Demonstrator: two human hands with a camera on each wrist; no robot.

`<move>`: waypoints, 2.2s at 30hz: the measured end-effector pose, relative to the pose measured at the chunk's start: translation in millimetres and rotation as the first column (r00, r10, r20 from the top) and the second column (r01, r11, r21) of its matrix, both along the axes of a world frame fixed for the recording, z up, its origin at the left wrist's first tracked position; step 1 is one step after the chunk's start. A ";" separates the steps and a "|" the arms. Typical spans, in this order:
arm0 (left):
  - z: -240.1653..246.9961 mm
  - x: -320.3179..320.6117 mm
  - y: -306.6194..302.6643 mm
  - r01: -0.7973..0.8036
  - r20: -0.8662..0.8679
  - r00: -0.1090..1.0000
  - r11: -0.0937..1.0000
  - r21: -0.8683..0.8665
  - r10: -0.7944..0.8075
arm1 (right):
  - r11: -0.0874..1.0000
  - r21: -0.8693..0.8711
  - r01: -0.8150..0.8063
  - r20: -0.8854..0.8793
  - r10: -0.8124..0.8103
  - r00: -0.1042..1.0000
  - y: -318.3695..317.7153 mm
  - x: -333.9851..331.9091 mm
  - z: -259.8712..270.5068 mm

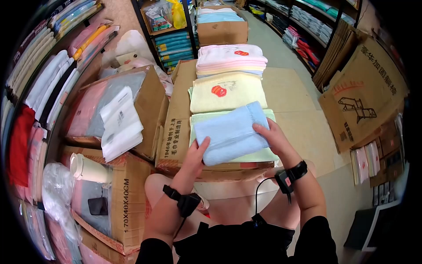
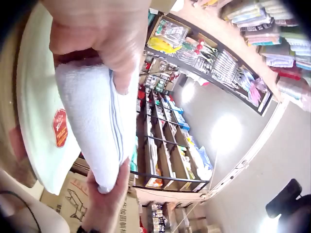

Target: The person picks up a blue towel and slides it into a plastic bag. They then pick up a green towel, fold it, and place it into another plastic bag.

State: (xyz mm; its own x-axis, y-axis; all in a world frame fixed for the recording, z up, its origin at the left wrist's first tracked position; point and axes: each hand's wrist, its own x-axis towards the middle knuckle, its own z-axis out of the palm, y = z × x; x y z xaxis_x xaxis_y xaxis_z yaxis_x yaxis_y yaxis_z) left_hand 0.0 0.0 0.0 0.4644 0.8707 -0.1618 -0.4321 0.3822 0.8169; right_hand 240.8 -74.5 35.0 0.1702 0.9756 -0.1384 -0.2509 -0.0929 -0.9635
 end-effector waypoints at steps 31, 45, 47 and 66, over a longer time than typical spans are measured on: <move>-69.6 48.1 33.2 -0.034 -0.232 0.970 0.988 0.149 0.068 | 0.940 0.200 0.276 0.976 -0.165 -0.145 34.5 -22.2 -81.6; -28.9 19.8 14.5 0.132 -0.629 0.776 0.988 0.077 -0.055 | 0.960 0.237 -0.152 0.952 -0.261 -0.162 5.0 -66.0 -80.5; -13.2 -22.4 19.1 0.203 -0.628 0.738 0.969 -0.140 -0.246 | 0.957 0.256 -0.138 0.958 -0.271 -0.095 13.0 -73.6 -76.1; 82.7 -191.0 72.3 0.630 -0.323 0.002 0.249 0.736 0.947 | 0.923 0.361 -0.133 0.932 -0.353 0.080 14.2 -65.4 -67.2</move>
